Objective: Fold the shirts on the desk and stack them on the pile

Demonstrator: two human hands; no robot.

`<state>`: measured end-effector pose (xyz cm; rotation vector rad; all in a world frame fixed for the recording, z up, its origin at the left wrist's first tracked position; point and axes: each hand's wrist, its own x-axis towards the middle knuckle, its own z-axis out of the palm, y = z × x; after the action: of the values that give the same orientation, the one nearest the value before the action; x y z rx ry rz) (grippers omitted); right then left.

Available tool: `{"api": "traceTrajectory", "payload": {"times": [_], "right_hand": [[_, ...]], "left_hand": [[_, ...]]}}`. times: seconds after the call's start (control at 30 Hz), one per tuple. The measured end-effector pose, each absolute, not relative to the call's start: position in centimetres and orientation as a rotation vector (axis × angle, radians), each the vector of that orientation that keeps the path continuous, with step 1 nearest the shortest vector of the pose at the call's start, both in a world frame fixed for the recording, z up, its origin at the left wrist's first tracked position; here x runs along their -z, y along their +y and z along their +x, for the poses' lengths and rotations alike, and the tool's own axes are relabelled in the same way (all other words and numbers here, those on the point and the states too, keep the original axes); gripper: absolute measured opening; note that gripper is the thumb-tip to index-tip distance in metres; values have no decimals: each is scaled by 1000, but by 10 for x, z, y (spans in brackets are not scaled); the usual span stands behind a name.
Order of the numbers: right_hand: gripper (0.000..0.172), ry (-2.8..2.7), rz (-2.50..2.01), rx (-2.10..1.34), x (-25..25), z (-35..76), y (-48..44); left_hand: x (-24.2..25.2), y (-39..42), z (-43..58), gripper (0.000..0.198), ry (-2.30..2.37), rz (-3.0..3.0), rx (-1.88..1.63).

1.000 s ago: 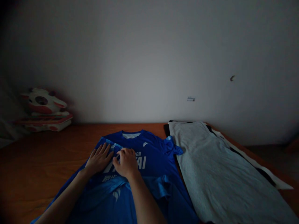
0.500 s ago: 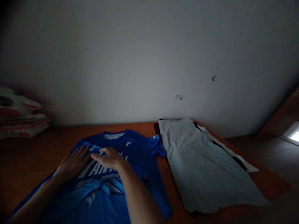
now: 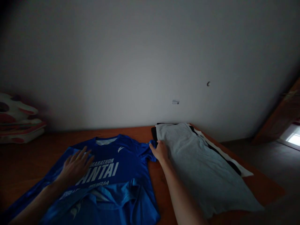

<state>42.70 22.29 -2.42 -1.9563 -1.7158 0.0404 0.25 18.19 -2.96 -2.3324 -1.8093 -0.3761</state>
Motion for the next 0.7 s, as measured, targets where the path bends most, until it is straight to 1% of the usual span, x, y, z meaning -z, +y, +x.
{"api": "traceTrajectory", "payload": {"times": [0.1, 0.17, 0.2, 0.27, 0.33, 0.37, 0.43, 0.5, 0.57, 0.63, 0.7], "right_hand": [[63, -1667, -2050, -8, 34, 419, 223], [66, -1654, -2082, -3, 38, 416, 223], [61, -1641, -2070, -28, 39, 415, 222], [42, -1605, -1996, -109, 40, 416, 222], [24, -1571, -1913, -175, 41, 417, 224], [19, -1557, -1880, -195, 41, 418, 225], [15, -1503, -1820, -231, 43, 419, 229], [16, -1422, -1750, -279, 46, 421, 234], [18, -1346, -1674, -328, 49, 422, 238], [19, -1288, -1596, -380, 53, 424, 241], [27, -1251, -1524, -433, 55, 423, 242]], "left_hand": [[13, 176, 83, 46, -1756, -2478, 426], [8, 171, 131, 44, -1624, -2641, 438], [8, 167, 151, 43, -1557, -2707, 439], [10, 161, 180, 45, -1491, -2793, 428], [14, 156, 196, 55, -1493, -2865, 400], [17, 154, 201, 60, -1501, -2904, 388], [19, 155, 205, 66, -1504, -2986, 394], [18, 160, 206, 62, -1511, -3049, 497], [15, 167, 205, 52, -1574, -3086, 780], [13, 176, 205, 39, -1749, -3098, 1351], [15, 182, 205, 33, -1978, -2970, 2012]]}}
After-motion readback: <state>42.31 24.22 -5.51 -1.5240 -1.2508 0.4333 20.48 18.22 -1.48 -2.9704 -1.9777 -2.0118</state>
